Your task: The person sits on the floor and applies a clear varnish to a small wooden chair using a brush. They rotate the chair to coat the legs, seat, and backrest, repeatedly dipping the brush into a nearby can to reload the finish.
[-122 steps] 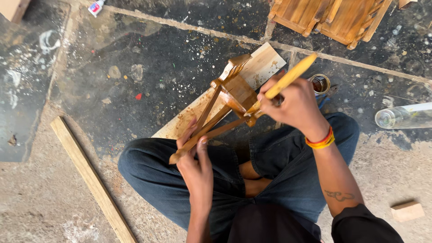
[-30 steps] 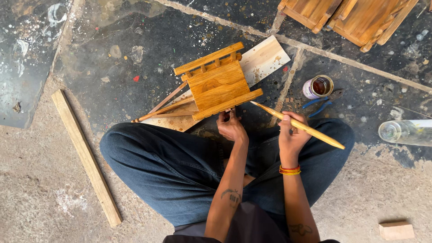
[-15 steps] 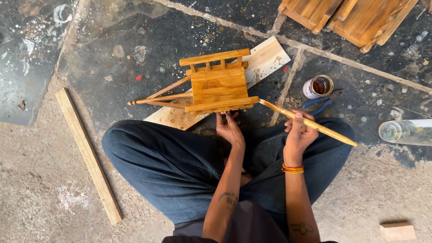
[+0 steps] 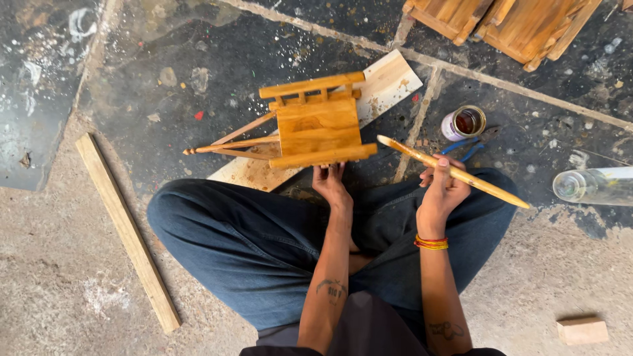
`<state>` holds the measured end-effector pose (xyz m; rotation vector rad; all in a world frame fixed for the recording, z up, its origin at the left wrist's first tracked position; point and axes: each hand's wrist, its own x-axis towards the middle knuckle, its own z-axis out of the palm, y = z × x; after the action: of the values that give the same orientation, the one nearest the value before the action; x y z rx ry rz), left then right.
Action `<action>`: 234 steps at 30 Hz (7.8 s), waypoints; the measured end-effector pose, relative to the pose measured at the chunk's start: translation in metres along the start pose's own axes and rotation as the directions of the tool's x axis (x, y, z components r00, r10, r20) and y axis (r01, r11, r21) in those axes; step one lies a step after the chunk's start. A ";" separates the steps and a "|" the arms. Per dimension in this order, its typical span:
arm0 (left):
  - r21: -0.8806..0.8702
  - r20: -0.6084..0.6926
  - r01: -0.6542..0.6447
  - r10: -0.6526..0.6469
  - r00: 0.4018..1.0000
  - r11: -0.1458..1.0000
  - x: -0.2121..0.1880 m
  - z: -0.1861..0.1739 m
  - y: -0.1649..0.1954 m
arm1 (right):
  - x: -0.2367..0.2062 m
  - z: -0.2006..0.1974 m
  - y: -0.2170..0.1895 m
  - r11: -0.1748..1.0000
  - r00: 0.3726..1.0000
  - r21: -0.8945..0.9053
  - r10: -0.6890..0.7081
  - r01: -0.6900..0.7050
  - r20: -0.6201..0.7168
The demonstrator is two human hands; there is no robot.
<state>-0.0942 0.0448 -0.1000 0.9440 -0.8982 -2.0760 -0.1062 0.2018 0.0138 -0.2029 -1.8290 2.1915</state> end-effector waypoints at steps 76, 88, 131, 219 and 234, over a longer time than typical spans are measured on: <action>0.085 0.308 -0.246 0.209 0.928 0.966 0.016 -0.028 0.041 | 0.118 -0.110 0.020 0.809 0.935 -0.498 -0.354 0.312 0.012; -0.119 0.444 -0.033 0.083 0.892 0.992 0.043 -0.053 0.049 | 0.103 -0.102 0.023 0.606 0.881 -0.739 -0.471 0.293 -0.036; -0.541 0.471 0.446 -0.182 0.863 0.713 -0.018 -0.002 0.110 | -0.119 0.021 -0.153 0.926 0.937 0.149 -0.335 0.347 -0.098; -0.559 0.493 0.349 -0.038 0.869 0.752 0.011 -0.022 0.109 | -0.100 0.050 -0.169 0.477 0.553 -0.444 -0.832 0.759 0.051; -0.501 0.467 0.240 0.026 0.884 0.832 -0.007 0.005 0.150 | -0.090 0.038 -0.163 0.695 0.706 -0.326 -0.700 0.641 -0.106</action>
<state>-0.0516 -0.0279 0.0242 0.1954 -0.4051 -2.5121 -0.0113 0.1653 0.1746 0.1589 -1.6934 1.3480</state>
